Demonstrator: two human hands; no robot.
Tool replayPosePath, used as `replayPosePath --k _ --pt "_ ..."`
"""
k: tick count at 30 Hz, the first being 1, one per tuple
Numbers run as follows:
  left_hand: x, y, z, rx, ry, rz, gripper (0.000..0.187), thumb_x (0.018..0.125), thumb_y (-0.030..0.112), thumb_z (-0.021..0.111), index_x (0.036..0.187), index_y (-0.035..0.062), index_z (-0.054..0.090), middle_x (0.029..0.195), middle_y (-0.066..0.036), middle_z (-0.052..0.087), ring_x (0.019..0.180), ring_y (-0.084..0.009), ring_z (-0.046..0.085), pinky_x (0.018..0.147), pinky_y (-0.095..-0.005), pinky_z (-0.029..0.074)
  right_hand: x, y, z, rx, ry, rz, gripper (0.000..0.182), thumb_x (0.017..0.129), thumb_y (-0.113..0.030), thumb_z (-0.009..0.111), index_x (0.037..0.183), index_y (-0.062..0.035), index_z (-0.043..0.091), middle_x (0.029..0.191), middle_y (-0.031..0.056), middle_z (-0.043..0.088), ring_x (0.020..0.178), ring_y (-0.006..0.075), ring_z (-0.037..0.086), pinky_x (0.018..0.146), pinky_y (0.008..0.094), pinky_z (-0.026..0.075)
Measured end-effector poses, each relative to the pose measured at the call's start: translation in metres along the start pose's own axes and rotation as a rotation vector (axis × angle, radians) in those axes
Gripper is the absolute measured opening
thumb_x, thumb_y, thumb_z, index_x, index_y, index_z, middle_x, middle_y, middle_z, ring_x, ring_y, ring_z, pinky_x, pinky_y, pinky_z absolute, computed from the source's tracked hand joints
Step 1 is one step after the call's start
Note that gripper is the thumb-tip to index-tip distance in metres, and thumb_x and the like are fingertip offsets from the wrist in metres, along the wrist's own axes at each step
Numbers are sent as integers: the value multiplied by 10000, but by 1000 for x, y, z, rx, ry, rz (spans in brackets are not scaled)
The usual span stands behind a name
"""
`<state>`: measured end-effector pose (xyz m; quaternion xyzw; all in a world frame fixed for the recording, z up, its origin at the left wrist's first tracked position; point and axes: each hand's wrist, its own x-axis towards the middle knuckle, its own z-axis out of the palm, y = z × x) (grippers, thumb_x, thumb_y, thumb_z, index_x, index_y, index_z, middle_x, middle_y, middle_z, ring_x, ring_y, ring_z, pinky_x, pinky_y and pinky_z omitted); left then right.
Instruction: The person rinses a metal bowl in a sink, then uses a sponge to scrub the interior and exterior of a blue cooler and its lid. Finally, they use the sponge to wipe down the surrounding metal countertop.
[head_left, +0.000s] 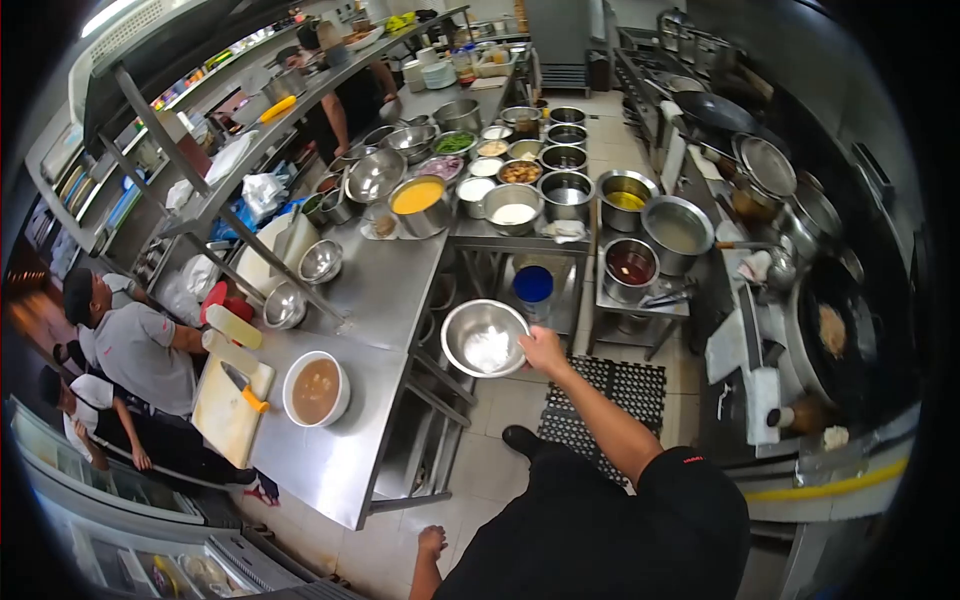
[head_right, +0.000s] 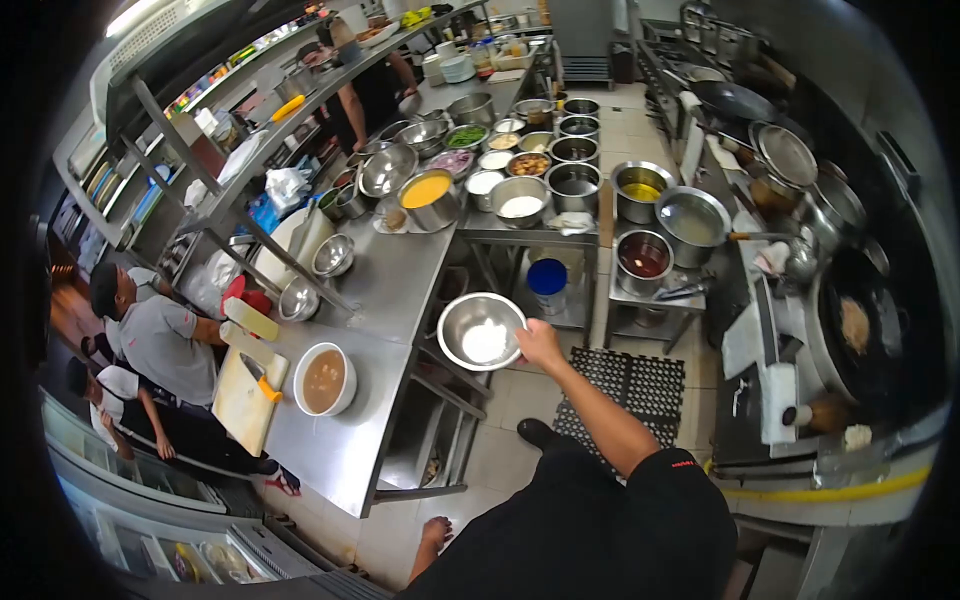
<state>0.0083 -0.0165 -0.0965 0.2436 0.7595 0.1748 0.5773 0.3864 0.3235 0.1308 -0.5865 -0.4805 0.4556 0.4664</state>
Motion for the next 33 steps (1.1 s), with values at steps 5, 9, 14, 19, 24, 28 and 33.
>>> replayPosePath --k 5,9,14,19,24,28,33 --pt "1 18 14 -20 -6 5 181 870 190 493 985 79 579 868 -52 595 772 -176 568 661 -359 504 -89 34 -89 77 45 141 222 842 -144 525 807 70 571 647 140 623 474 214 622 393 322 510" --pt "-4 34 59 112 -48 33 274 882 246 507 1091 78 561 919 -57 599 816 -178 562 704 -371 495 -148 44 -150 191 107 204 224 862 -151 516 802 60 562 674 134 624 484 199 606 394 302 508" --pt "-33 55 111 56 -51 68 459 927 323 429 1291 47 473 941 -98 608 726 -195 568 615 -369 499 -211 54 -208 204 118 231 190 855 -133 523 805 44 568 686 106 614 503 172 595 403 293 517" --pt "-54 33 151 221 -57 219 516 916 326 451 1358 66 400 1074 -135 596 903 -215 552 758 -402 499 -267 70 -239 263 139 178 185 840 -121 536 782 53 565 682 111 613 526 169 603 418 300 524" --pt "-94 1 218 502 57 323 727 852 331 591 1374 -71 285 1082 -242 615 981 -295 612 857 -349 481 -337 80 -280 286 150 170 200 820 -107 557 704 55 543 628 104 593 485 170 595 420 301 519" --pt "-177 23 292 615 -44 387 892 843 456 614 1397 -96 185 1157 -264 583 1091 -329 569 937 -363 432 -393 78 -326 368 145 197 169 840 -102 548 742 35 550 637 87 589 484 147 579 401 279 488" --pt "-205 20 369 676 -317 558 929 843 492 606 1428 -54 133 1109 -245 611 1024 -318 599 917 -352 437 -451 62 -387 228 186 62 142 826 -102 557 846 31 605 656 58 597 501 126 578 436 292 497"
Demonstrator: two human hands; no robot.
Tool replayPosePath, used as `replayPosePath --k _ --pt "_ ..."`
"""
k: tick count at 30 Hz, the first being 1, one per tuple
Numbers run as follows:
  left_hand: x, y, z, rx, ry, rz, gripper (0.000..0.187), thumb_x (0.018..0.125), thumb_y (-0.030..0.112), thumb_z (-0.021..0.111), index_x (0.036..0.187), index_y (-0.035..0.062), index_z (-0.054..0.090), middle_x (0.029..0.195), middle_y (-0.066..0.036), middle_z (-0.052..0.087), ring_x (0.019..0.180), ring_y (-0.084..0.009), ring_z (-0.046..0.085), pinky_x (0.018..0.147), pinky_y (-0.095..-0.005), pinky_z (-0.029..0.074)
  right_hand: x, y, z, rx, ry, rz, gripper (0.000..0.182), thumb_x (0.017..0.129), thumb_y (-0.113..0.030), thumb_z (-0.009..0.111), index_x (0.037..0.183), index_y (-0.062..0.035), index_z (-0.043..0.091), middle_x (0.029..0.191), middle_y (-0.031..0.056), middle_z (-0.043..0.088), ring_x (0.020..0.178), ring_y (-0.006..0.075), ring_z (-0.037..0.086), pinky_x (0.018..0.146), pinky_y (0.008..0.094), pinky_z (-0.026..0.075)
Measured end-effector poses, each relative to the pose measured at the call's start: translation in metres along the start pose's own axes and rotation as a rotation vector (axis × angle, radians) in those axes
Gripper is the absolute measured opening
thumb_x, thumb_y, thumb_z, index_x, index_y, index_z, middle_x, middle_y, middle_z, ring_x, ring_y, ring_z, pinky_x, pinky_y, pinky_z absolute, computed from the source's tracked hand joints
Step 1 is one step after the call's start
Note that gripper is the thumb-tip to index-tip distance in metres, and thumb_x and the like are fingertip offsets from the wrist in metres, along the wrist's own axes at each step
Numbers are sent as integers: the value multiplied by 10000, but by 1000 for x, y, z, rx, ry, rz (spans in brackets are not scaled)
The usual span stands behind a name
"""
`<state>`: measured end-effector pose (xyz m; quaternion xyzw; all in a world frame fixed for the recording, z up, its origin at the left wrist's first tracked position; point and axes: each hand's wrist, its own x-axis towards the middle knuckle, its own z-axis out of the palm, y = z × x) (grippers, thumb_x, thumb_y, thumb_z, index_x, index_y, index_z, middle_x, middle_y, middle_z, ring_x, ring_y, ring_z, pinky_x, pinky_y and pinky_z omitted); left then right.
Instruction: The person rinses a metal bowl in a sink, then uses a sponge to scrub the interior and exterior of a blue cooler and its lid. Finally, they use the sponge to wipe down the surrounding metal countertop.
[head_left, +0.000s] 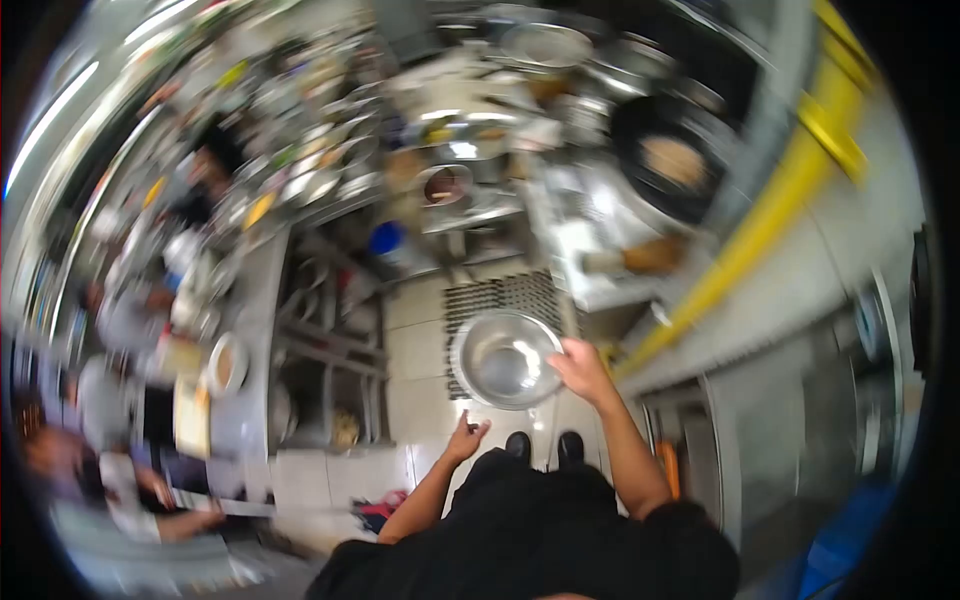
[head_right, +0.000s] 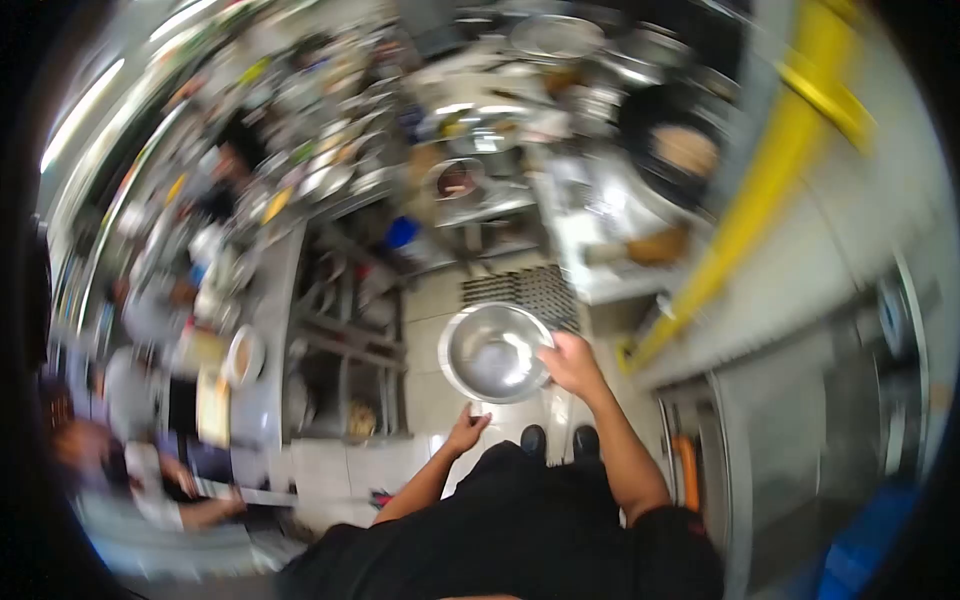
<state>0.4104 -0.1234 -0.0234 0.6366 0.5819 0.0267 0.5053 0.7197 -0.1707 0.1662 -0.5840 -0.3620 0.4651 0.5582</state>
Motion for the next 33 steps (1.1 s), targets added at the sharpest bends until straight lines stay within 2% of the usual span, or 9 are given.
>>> replayPosePath --k 4,11,12,17,22,24,27,28,33 --pt "22 28 20 -37 -236 141 432 898 194 603 1208 -21 392 977 -113 640 871 -170 592 792 -316 470 -53 -21 -55 -132 132 -152 212 823 -164 591 735 28 569 580 79 548 515 120 484 487 343 418" --pt "89 -1 49 218 -445 81 602 898 256 597 1325 -91 350 1032 -155 600 878 -184 559 762 -305 459 -206 -47 -137 -64 632 96 169 803 -181 627 778 -18 591 678 1 593 649 73 551 552 269 457" --pt "111 -22 53 302 -467 157 590 882 255 598 1355 -7 362 1006 -106 577 800 -183 574 580 -322 499 -231 -53 -149 -142 731 124 164 809 -187 624 810 -24 606 696 -1 600 649 71 548 556 267 458" --pt "71 3 61 362 -526 23 494 895 273 559 1312 42 427 861 -35 534 720 -129 522 566 -300 474 -347 -51 -244 -223 1137 312 159 818 -190 606 809 -32 617 683 15 595 579 84 550 495 254 466" --pt "32 26 55 155 -507 -82 536 920 240 549 1350 -16 357 1001 -97 574 851 -176 570 671 -318 504 -410 66 -412 -152 1232 359 165 770 -177 643 811 -21 608 693 37 588 565 93 555 481 247 496" --pt "5 50 60 124 -466 -103 510 938 245 515 1345 -18 358 1067 -122 592 907 -204 594 735 -337 507 -415 130 -469 -268 1422 516 211 739 -129 653 899 5 623 809 128 654 718 210 667 623 326 568" --pt "-26 90 73 139 -473 -99 492 944 237 501 1346 -10 364 1119 -139 598 944 -223 607 746 -333 501 -404 179 -504 -734 1483 816 298 725 -125 669 987 5 610 966 186 654 939 303 644 814 368 531" --pt "-41 109 79 175 -494 -60 480 945 241 500 1342 -1 380 1125 -143 612 958 -215 617 727 -305 491 -399 195 -514 -570 1464 875 334 763 -139 639 1064 -3 587 1102 200 616 1075 351 569 929 381 464" --pt "-100 207 123 228 -562 -39 456 951 242 504 1323 -4 409 1016 -108 654 864 -146 621 659 -242 457 -372 290 -529 -735 1448 859 274 764 -57 597 1031 6 582 973 240 631 953 382 611 814 444 500"
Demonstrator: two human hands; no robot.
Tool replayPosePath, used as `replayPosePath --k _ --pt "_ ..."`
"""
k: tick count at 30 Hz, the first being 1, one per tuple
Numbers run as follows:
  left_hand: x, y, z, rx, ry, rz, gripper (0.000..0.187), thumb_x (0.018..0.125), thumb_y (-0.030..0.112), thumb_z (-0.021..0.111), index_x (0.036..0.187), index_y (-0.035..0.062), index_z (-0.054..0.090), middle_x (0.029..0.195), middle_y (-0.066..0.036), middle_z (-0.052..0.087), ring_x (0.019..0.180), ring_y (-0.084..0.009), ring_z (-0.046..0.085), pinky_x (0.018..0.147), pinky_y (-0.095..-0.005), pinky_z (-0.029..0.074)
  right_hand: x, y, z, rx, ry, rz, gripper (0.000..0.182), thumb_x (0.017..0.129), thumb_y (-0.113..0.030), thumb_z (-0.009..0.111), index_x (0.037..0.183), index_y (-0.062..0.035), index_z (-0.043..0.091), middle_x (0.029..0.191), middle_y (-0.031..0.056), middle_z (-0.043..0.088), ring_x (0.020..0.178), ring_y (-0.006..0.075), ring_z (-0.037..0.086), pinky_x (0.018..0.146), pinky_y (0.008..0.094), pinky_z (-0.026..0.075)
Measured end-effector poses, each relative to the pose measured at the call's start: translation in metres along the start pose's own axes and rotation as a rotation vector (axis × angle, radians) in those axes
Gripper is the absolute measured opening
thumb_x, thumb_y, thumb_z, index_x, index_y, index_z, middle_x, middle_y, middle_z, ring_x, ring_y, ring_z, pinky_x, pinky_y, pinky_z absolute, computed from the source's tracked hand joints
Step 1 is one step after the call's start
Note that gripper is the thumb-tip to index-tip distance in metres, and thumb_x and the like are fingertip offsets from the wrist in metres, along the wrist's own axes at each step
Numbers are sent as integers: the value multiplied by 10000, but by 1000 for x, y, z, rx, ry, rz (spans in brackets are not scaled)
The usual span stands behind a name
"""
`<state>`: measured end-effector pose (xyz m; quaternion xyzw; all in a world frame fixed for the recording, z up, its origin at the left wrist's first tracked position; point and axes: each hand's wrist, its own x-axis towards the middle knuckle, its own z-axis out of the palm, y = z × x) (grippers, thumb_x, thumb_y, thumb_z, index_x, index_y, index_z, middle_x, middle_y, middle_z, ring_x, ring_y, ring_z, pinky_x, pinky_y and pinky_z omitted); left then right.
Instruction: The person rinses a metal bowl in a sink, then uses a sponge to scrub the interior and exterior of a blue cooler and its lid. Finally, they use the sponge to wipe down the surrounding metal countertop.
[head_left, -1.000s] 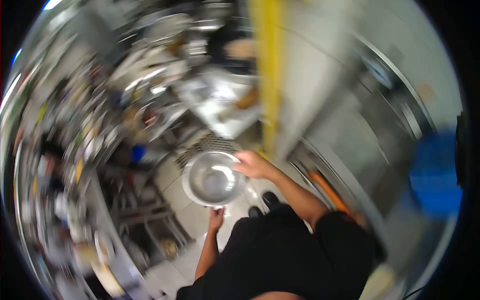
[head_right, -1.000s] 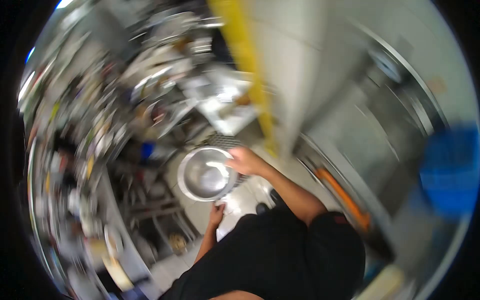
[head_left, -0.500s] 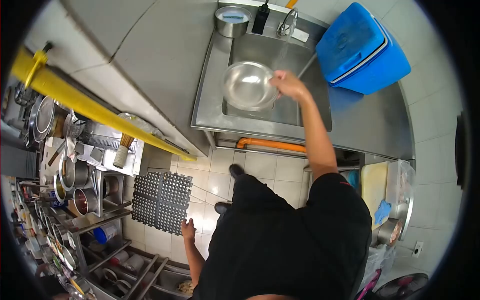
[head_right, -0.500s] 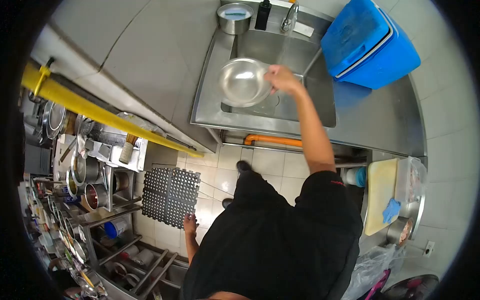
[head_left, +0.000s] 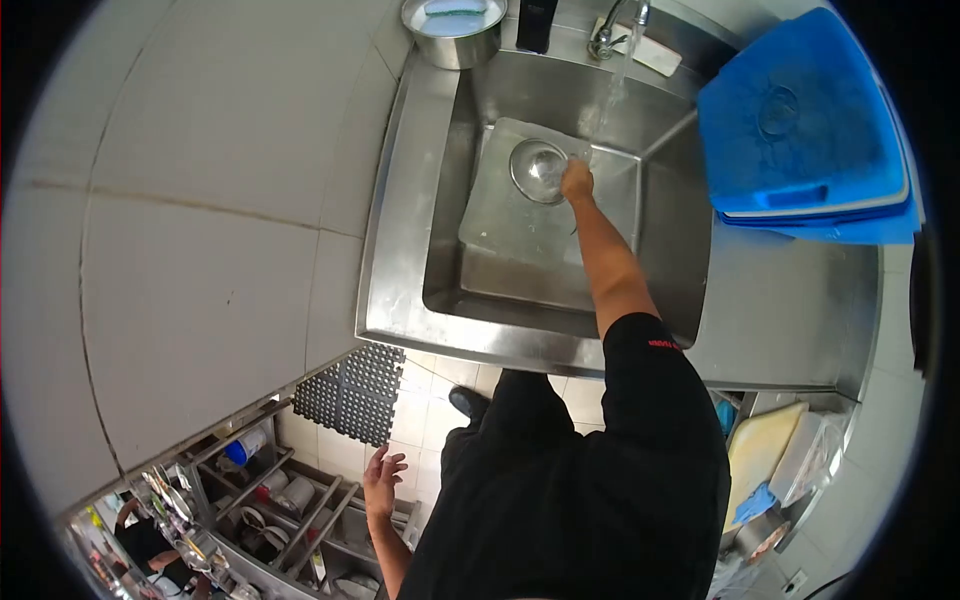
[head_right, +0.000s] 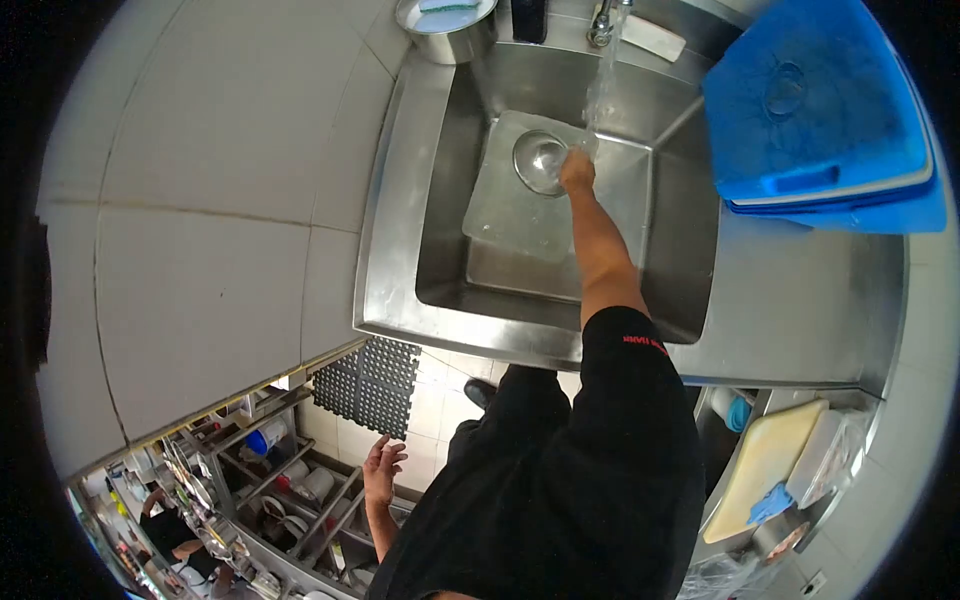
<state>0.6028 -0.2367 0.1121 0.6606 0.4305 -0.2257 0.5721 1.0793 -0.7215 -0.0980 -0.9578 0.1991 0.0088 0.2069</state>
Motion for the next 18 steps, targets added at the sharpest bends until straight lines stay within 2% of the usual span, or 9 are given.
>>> replayPosePath --k 2,3,6,7,10,13,15,16,18 --pt "-8 32 14 60 -83 117 440 956 237 503 1303 -22 427 981 -91 661 820 -121 607 639 -224 443 -6 11 34 76 116 67 237 805 -57 546 1038 -20 567 977 237 629 951 399 605 803 458 501" --pt "-15 51 25 86 -85 160 430 955 224 510 1289 -39 439 950 -79 663 787 -102 590 623 -213 427 -11 10 41 107 78 125 219 844 -56 487 1049 -41 563 963 229 631 940 403 606 800 469 499" --pt "-21 84 39 112 -187 184 425 951 237 526 1291 -8 458 959 -65 662 773 -92 585 618 -203 414 -32 13 67 152 132 235 200 867 -76 454 1027 -51 572 954 224 632 922 407 610 801 482 492" --pt "-25 93 42 119 -215 165 409 949 173 525 1289 -41 447 936 -70 661 763 -82 566 621 -199 410 -39 16 73 219 25 307 180 861 -91 471 997 -45 579 952 229 632 921 405 612 807 480 489" --pt "-27 106 48 151 -277 144 390 946 138 532 1281 -45 454 961 -64 657 776 -75 556 624 -188 400 -57 23 102 164 -78 377 169 847 -104 500 979 -52 592 983 239 630 932 405 612 804 464 493" --pt "-22 106 45 170 -337 172 386 949 131 527 1284 -46 452 969 -60 655 783 -69 552 624 -183 391 -69 24 121 177 -166 492 277 812 -106 538 1075 -44 599 1006 208 644 947 373 619 817 447 499" --pt "-18 107 44 222 -379 204 375 950 115 519 1278 -55 456 991 -69 642 806 -94 552 702 -212 426 -65 35 153 144 -212 556 315 797 -106 548 1100 -41 606 1013 192 650 949 360 623 817 436 504" --pt "-15 106 44 240 -403 233 370 949 107 519 1274 -58 460 1000 -74 637 814 -106 552 736 -227 440 -56 57 188 -32 -358 258 319 778 -128 577 1080 -41 629 1013 173 656 945 343 627 813 420 510" --pt "-7 105 43 301 -454 284 355 950 106 516 1260 -62 476 1009 -86 632 831 -120 553 801 -253 453 -39 67 190 -210 -455 -20 324 758 -151 606 1060 -42 653 1014 155 661 942 327 631 810 404 516"
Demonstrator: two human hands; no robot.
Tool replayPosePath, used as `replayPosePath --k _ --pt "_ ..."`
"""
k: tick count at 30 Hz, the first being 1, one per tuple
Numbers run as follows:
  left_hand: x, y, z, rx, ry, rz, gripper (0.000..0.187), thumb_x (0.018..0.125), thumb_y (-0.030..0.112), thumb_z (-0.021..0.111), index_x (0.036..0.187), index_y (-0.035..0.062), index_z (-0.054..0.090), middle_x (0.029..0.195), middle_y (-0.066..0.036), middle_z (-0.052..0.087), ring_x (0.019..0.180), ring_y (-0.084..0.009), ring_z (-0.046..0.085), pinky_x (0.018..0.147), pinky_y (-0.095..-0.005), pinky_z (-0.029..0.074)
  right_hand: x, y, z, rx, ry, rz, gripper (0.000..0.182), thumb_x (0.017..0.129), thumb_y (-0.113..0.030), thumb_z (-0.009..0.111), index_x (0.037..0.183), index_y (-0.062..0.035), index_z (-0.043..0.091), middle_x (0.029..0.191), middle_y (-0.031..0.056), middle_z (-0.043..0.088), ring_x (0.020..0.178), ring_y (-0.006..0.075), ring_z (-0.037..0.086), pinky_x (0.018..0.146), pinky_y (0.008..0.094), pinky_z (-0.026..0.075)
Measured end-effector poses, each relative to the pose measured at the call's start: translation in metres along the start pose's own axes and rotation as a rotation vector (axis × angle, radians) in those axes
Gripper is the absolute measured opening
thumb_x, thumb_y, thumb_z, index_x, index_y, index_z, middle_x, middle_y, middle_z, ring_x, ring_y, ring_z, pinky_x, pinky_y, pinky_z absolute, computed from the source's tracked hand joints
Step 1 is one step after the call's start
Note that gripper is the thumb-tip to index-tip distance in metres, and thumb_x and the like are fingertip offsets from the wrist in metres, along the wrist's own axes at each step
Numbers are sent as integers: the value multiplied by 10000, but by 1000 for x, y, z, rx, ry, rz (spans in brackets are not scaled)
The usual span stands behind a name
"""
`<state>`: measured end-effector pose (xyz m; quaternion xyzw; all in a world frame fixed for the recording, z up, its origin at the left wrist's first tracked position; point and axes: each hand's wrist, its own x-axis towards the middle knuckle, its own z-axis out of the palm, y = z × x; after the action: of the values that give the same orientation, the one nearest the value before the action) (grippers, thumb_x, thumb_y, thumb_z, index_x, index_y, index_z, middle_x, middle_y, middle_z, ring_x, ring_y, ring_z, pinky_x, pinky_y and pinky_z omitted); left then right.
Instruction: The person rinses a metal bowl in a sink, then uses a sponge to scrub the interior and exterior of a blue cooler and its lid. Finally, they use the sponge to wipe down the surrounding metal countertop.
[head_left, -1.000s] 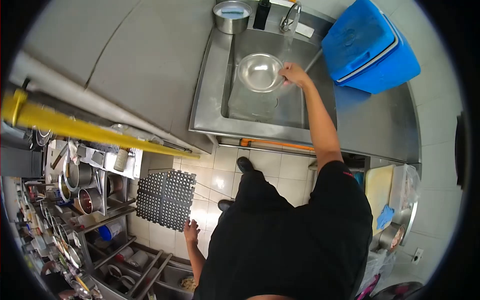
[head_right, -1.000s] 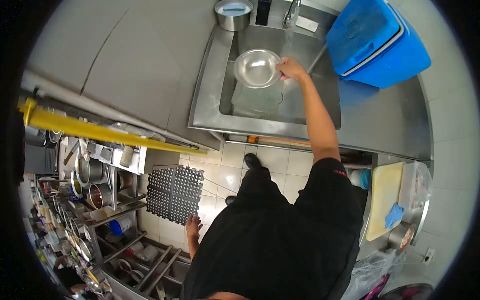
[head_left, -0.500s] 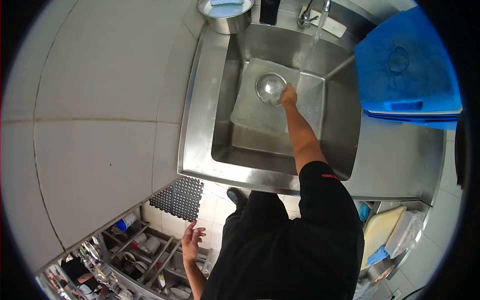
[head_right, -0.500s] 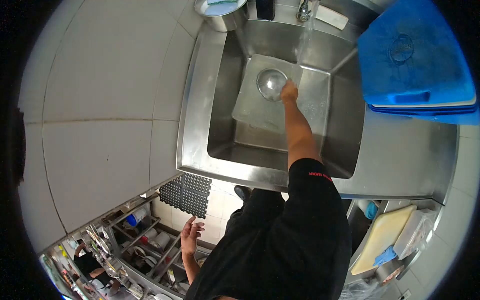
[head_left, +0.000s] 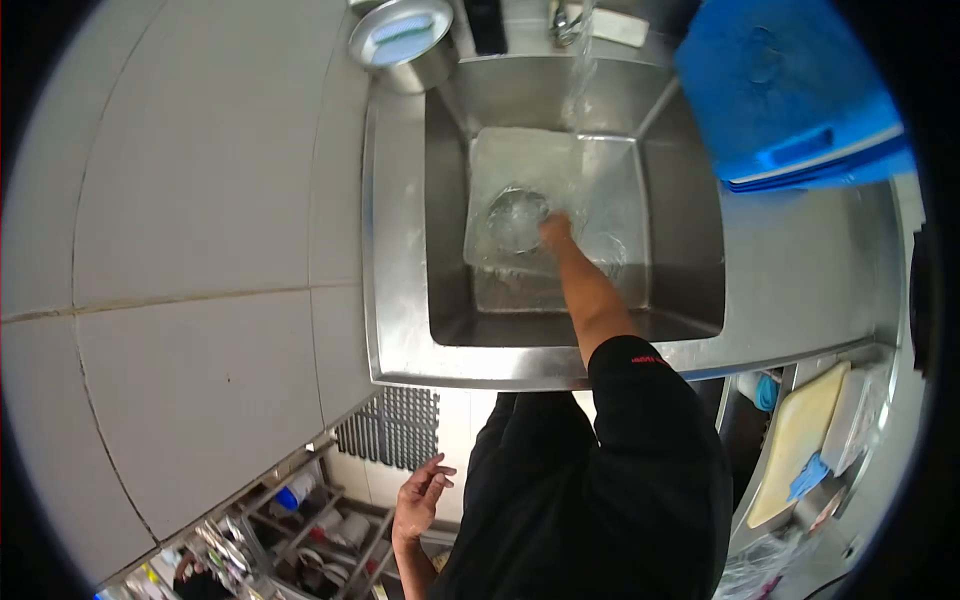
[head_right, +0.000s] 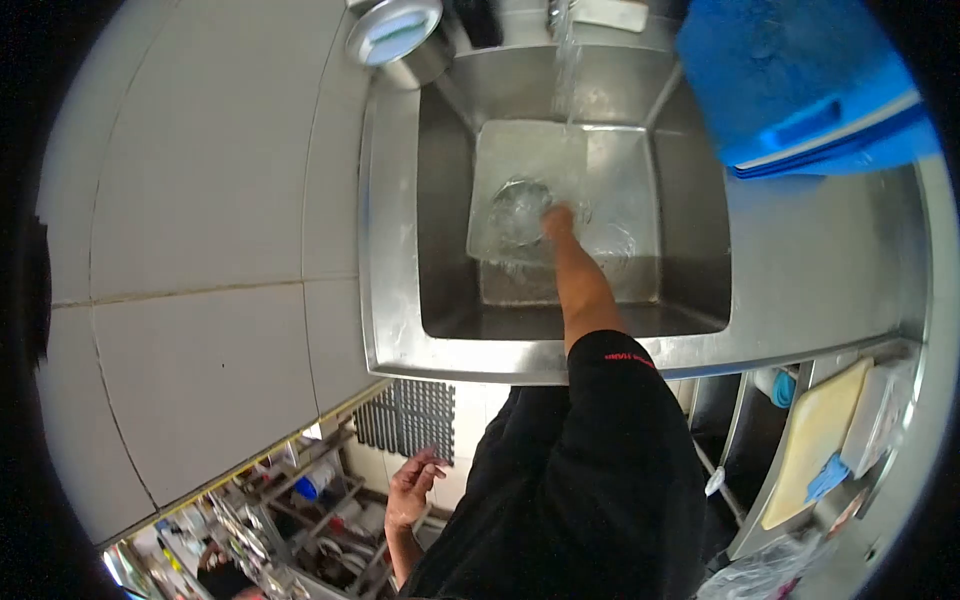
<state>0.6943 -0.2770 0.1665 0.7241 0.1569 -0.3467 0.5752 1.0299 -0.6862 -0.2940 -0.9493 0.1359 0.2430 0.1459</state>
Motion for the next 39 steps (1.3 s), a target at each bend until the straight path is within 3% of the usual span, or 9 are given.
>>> replayPosePath --k 4,8,12,17,25,33,36,38,39 --pt "16 1 -6 84 -87 98 342 951 117 516 1248 -51 502 995 -101 645 824 -129 582 747 -248 482 -17 -12 -45 -273 73 -162 345 706 -304 736 923 -38 704 1055 100 660 1010 275 608 828 378 502" --pt "47 16 -3 212 -260 274 341 950 115 517 1255 -36 504 1006 -89 648 839 -122 585 744 -255 486 -69 8 -108 -322 222 -374 236 748 -184 663 942 -53 693 950 128 670 868 294 644 714 398 547" --pt "71 59 19 311 -348 545 342 932 67 526 1267 -1 507 989 -66 629 822 -116 576 770 -250 466 -181 -15 -213 1355 83 123 357 771 6 534 1121 74 518 990 185 615 811 335 656 625 395 591" --pt "82 164 55 243 -332 863 345 955 149 520 1268 5 517 989 -51 624 908 -128 569 833 -278 463 -266 -4 -320 1510 140 37 368 773 49 523 1116 163 456 976 242 585 701 368 667 578 385 607" --pt "122 326 135 428 -176 1327 344 927 188 550 1199 -23 554 1060 -137 626 964 -184 592 822 -286 470 -422 37 -534 1315 279 -192 301 803 -18 533 1012 199 536 911 295 638 738 329 681 671 333 596" --pt "109 486 317 713 34 1744 723 815 467 631 1245 -91 467 1281 -265 468 1213 -396 426 1015 -410 355 -515 122 -710 902 493 -235 309 834 -93 472 1013 152 533 927 238 659 689 244 688 619 270 595" --pt "108 531 387 694 22 1808 866 713 571 679 1307 -15 449 1366 -230 407 1266 -423 358 1037 -495 321 -531 151 -751 911 627 -89 278 841 -144 508 976 86 585 845 181 677 643 218 670 561 271 554" --pt "89 544 416 802 -63 1616 992 607 672 683 1363 87 420 1420 -179 366 1299 -441 301 1025 -622 264 -520 221 -792 -785 843 -381 429 701 -504 717 758 -78 708 734 160 664 694 282 683 622 370 534" --pt "100 551 431 803 -68 1603 992 607 672 683 1363 87 420 1420 -179 366 1299 -441 301 1025 -622 264 -500 244 -807 -614 780 -226 331 677 -377 783 732 -64 689 734 171 655 681 325 660 608 364 523"
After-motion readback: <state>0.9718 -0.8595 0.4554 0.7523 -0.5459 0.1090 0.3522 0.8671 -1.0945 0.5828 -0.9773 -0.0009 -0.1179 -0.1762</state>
